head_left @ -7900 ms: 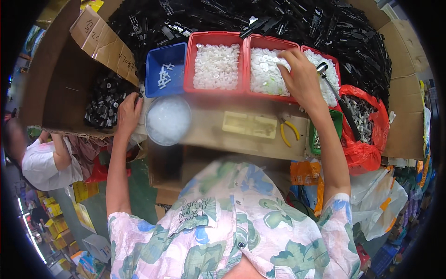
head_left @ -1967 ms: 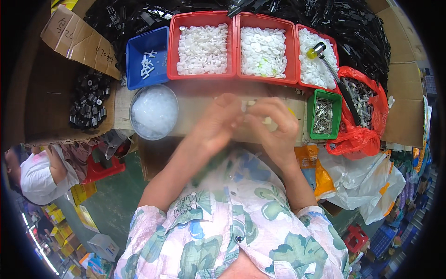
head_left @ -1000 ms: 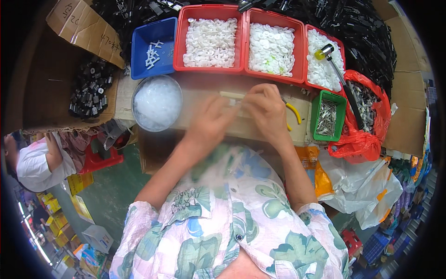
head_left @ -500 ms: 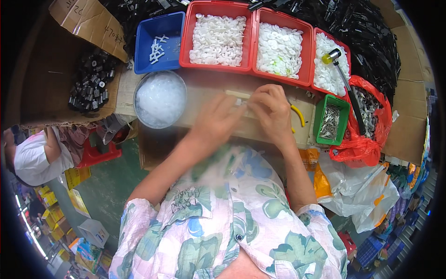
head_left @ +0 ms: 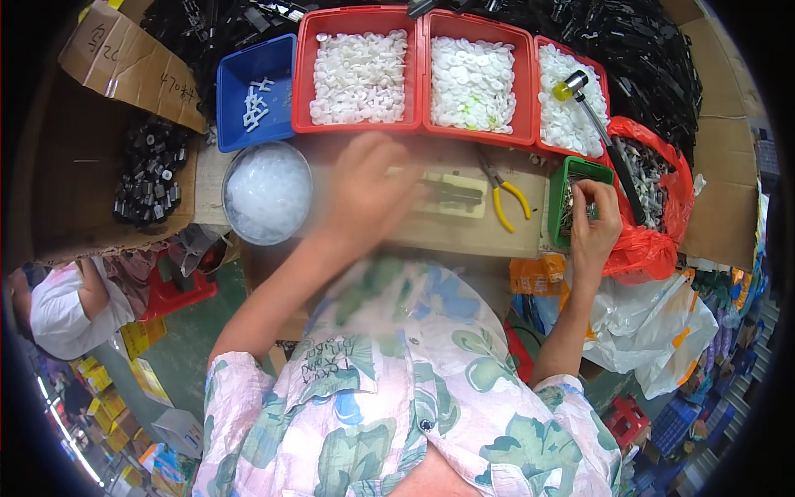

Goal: The person repeatedly picks small white plastic pieces from red bins and places them into a wooden jig. They use a hammer to tap the pieces into place and then use pliers to remove the assembled units, placing them into a blue bin. This cycle is repeated continuously throughout the clip.

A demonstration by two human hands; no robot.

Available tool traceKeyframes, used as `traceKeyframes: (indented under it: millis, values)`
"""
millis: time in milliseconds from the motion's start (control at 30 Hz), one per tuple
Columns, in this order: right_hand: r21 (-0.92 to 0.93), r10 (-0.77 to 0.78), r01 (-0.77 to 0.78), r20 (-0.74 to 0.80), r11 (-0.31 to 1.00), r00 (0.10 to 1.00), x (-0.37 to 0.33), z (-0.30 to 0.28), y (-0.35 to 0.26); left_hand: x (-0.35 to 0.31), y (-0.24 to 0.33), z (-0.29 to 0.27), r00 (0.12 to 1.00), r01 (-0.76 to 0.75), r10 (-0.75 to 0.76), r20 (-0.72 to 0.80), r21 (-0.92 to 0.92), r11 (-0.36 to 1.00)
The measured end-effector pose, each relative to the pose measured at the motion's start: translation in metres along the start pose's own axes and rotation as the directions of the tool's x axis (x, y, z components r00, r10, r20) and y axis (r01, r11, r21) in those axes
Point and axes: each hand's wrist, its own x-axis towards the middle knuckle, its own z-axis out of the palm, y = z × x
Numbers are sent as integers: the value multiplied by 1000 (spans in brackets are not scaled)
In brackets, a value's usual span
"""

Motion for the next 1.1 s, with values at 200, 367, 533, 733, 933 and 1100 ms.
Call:
traceKeyframes:
  millis: [200, 367, 533, 733, 933, 1100]
  values:
    - [-140, 104, -86, 129, 986, 986, -13, -1, 20, 70, -27, 9, 995, -96, 92, 40, 98, 991]
    - [-132, 101, -88, 101, 987, 990, -13, 3, 24, 109, -39, 26, 971, -207, 169, 168, 246, 947]
    - [-39, 183, -181, 59, 983, 981, -12, 6, 27, 130, -42, 35, 929, -328, 223, 295, 379, 865]
    - [176, 200, -189, -44, 966, 979, -14, -1, 27, 127, -47, 41, 906, -356, 234, 353, 333, 873]
    - [471, 274, -218, -52, 855, 960, -15, 3, 18, 128, -44, 42, 878, -374, 222, 423, 320, 871]
    - [600, 290, -229, -5, 767, 957, -9, 11, 0, 124, -47, 42, 897, -376, 274, 346, 274, 885]
